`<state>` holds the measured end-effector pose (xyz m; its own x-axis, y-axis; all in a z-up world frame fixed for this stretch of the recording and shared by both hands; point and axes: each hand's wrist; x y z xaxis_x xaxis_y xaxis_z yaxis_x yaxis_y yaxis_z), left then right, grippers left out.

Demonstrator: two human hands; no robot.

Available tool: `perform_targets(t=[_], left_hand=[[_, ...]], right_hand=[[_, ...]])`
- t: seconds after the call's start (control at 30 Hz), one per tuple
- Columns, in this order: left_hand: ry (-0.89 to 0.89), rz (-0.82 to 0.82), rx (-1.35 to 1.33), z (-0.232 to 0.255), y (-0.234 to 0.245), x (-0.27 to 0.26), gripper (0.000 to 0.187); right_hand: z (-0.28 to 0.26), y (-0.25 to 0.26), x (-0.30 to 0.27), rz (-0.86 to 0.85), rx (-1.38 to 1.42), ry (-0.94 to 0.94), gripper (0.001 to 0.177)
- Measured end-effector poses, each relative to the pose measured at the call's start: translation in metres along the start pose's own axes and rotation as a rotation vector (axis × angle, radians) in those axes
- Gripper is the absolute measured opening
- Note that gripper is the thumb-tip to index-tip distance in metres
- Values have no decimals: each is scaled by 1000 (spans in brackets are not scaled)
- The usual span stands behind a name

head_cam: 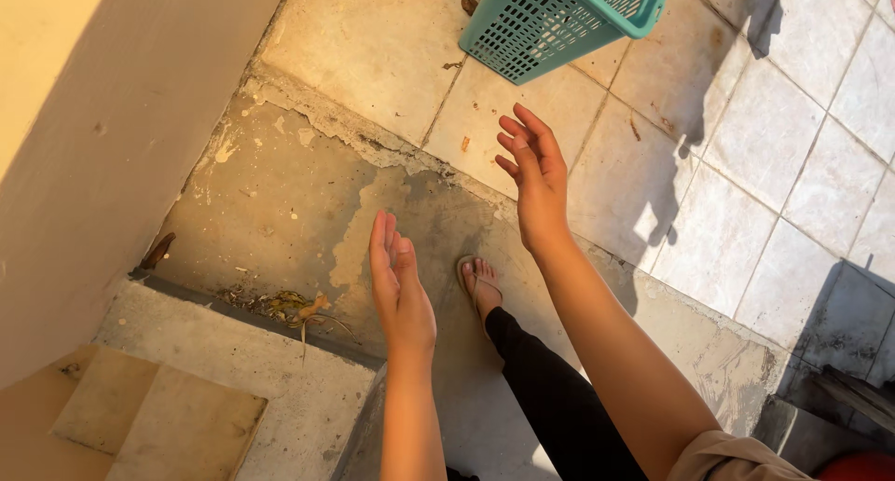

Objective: The person hangs wet clothes on a clothesline and drying rack using hangers and clips. They take items from a blue basket, place them on hangers, and hang them on the line or rack.

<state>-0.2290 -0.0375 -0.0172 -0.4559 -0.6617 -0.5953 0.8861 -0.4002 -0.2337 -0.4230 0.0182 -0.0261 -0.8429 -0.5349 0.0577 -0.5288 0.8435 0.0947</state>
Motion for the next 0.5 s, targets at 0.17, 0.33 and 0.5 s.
perform_targets(t=[0.17, 0.33, 0.5], left_hand=[[-5, -147, 222, 42, -182, 113, 58], [-259, -281, 722, 72, -328, 204, 51], [-647, -340, 1115, 65, -400, 276, 69]], right_hand=[[20, 94, 161, 32, -532, 283, 56], [53, 166, 291, -77, -1356, 569, 73], [61, 218, 340, -523, -977, -89, 26]])
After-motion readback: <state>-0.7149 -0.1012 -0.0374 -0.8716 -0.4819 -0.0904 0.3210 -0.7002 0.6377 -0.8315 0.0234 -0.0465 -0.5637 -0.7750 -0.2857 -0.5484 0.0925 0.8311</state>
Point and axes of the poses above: each hand's wrist, its own x-axis towards the middle knuckle, its own y-axis out of the back of the hand, z = x × y, and after that the axes turned 13 degrees about y, right-handed
